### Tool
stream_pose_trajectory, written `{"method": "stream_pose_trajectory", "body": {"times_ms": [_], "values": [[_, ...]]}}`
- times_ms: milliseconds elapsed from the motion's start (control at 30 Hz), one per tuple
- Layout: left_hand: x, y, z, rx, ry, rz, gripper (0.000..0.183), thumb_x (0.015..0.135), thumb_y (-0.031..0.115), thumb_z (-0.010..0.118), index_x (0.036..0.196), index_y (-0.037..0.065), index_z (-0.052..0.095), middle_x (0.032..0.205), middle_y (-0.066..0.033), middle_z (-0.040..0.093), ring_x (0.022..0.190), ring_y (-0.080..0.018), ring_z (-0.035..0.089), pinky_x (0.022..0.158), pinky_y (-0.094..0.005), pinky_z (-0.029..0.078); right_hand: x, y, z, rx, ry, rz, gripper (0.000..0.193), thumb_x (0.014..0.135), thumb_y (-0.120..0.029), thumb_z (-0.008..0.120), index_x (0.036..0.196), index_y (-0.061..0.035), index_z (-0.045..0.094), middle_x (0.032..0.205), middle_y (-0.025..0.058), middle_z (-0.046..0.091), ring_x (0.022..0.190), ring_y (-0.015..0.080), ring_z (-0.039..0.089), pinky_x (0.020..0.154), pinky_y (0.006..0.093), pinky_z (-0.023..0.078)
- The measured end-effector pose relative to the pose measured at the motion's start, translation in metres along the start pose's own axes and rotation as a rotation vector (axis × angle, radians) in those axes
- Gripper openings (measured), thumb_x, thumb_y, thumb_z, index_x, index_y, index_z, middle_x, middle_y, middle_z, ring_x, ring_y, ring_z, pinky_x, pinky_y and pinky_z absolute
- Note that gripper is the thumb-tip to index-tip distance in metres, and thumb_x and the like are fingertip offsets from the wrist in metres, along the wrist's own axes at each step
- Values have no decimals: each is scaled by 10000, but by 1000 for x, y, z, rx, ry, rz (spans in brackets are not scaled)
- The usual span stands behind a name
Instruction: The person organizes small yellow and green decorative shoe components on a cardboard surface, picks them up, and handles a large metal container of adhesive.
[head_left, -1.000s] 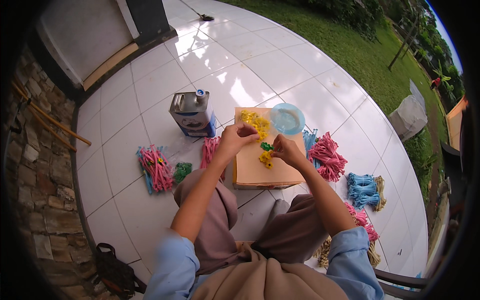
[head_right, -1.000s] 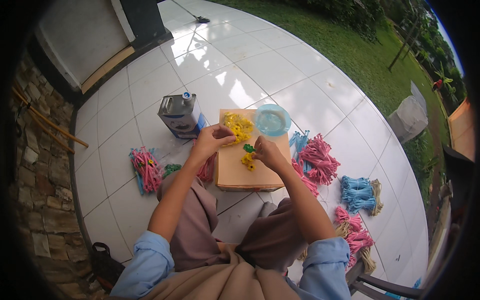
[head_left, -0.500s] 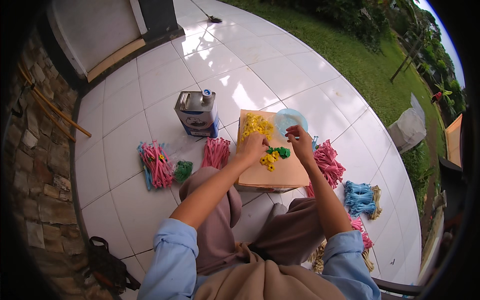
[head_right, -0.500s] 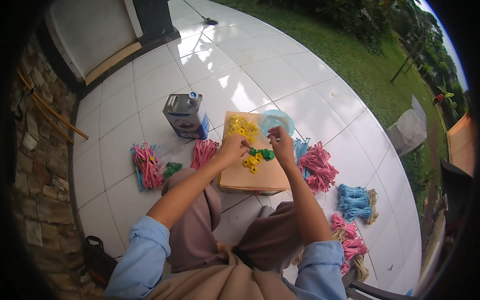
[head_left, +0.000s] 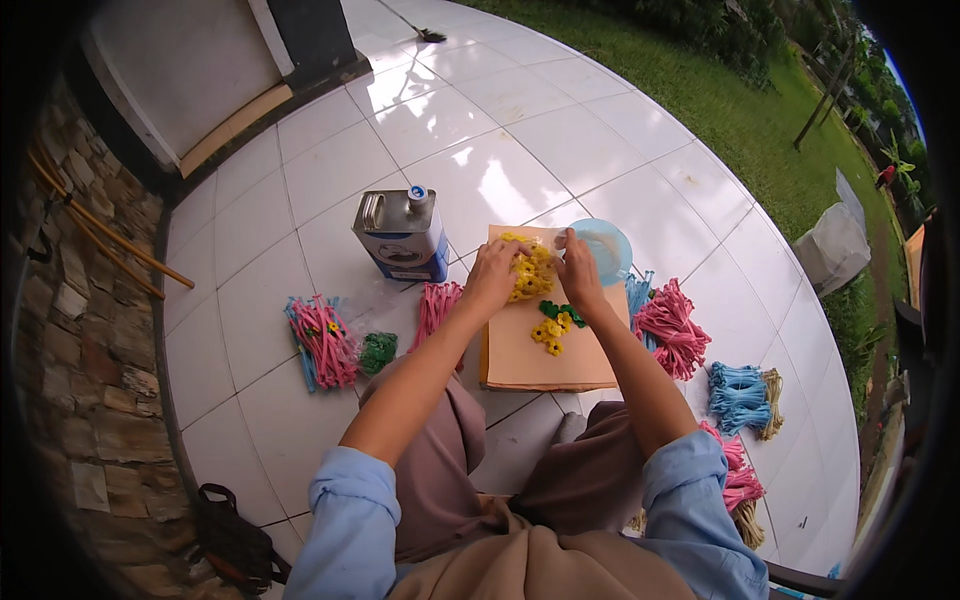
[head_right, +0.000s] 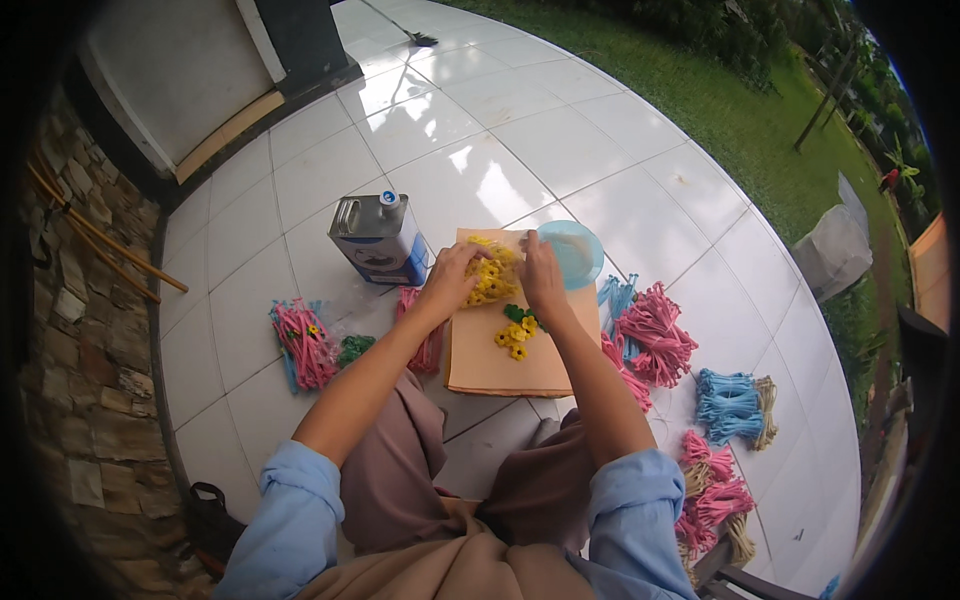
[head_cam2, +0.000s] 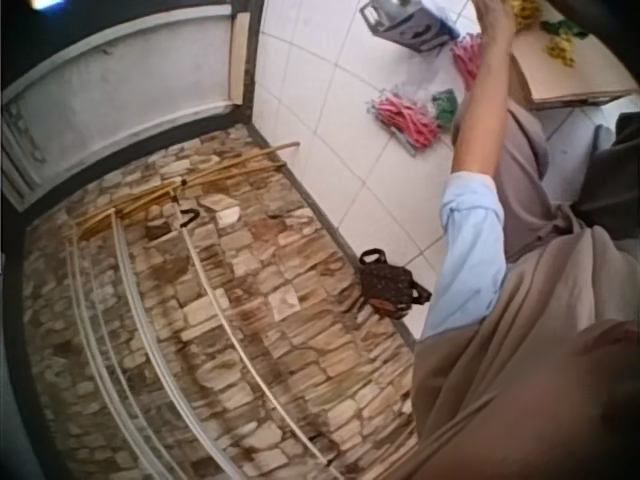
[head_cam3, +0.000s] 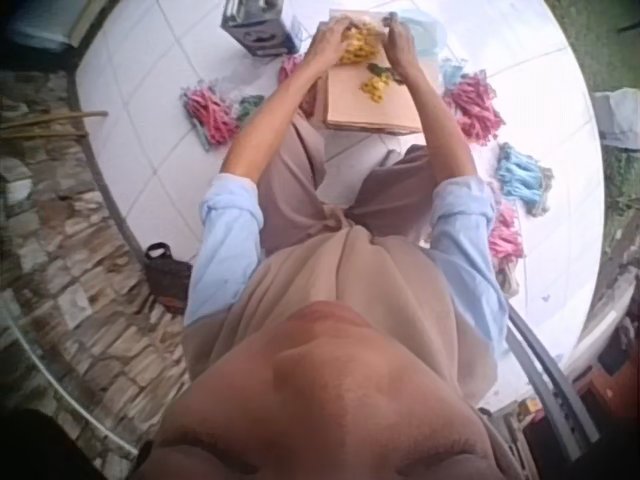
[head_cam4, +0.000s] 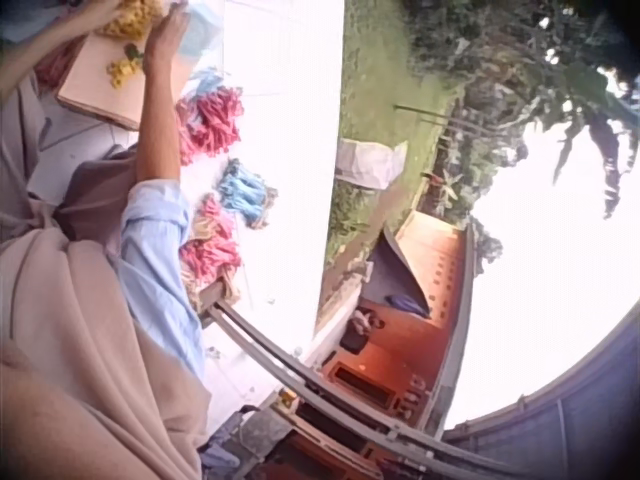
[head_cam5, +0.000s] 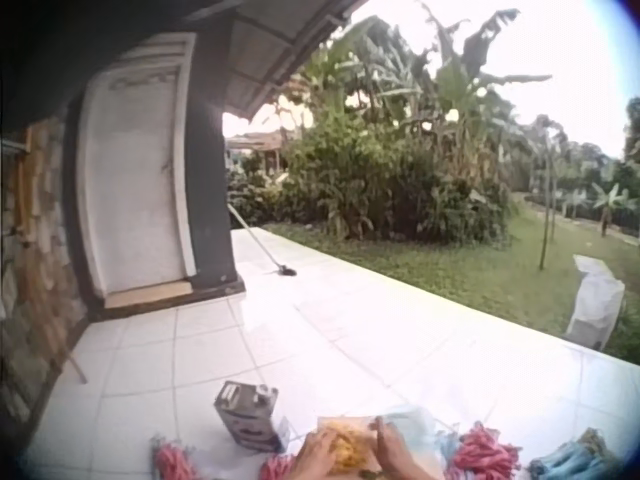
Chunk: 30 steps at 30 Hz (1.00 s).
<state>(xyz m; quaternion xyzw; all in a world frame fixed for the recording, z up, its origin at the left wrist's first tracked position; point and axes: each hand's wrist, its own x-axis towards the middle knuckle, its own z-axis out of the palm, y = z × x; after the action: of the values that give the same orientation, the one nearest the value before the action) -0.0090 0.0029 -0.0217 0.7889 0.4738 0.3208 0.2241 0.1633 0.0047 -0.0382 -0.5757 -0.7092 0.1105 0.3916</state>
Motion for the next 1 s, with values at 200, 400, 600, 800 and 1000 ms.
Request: {"method": "stream_pose_trajectory", "body": {"times_ms": [200,400,600,800,1000], "values": [[-1,13,-1,13,-2,-41,289,732,-5,576,1007,80,549,987,-124,517,1039,-330,451,918,-391,397,7,4,0,-132,32,-51,214,751,39,475,953,-12,426,798,179,558,853,348,528,719,434,429],[11,38,-8,-133,228,88,186,760,44,620,938,50,566,933,-93,528,911,-263,546,806,-340,469,13,-21,-46,101,108,170,306,700,33,614,936,-14,424,722,135,592,667,255,593,615,343,463],[17,72,4,-621,136,38,232,751,72,693,938,-6,580,934,-62,634,840,-145,629,754,-261,548,6,-37,-79,596,38,352,337,729,-8,652,950,-21,397,798,116,618,761,160,608,709,281,480],[21,74,12,-729,170,43,231,744,69,702,933,0,588,888,-74,644,842,-134,627,743,-260,545,-1,-39,-96,1000,-14,403,371,771,-24,654,983,-47,350,868,112,614,814,160,587,786,271,449],[20,75,9,-773,134,-28,149,774,53,669,899,0,605,862,-73,654,808,-128,630,731,-237,533,-3,-27,-106,1102,-130,407,383,798,-20,634,979,-73,302,891,139,597,817,175,560,782,283,447]]}}
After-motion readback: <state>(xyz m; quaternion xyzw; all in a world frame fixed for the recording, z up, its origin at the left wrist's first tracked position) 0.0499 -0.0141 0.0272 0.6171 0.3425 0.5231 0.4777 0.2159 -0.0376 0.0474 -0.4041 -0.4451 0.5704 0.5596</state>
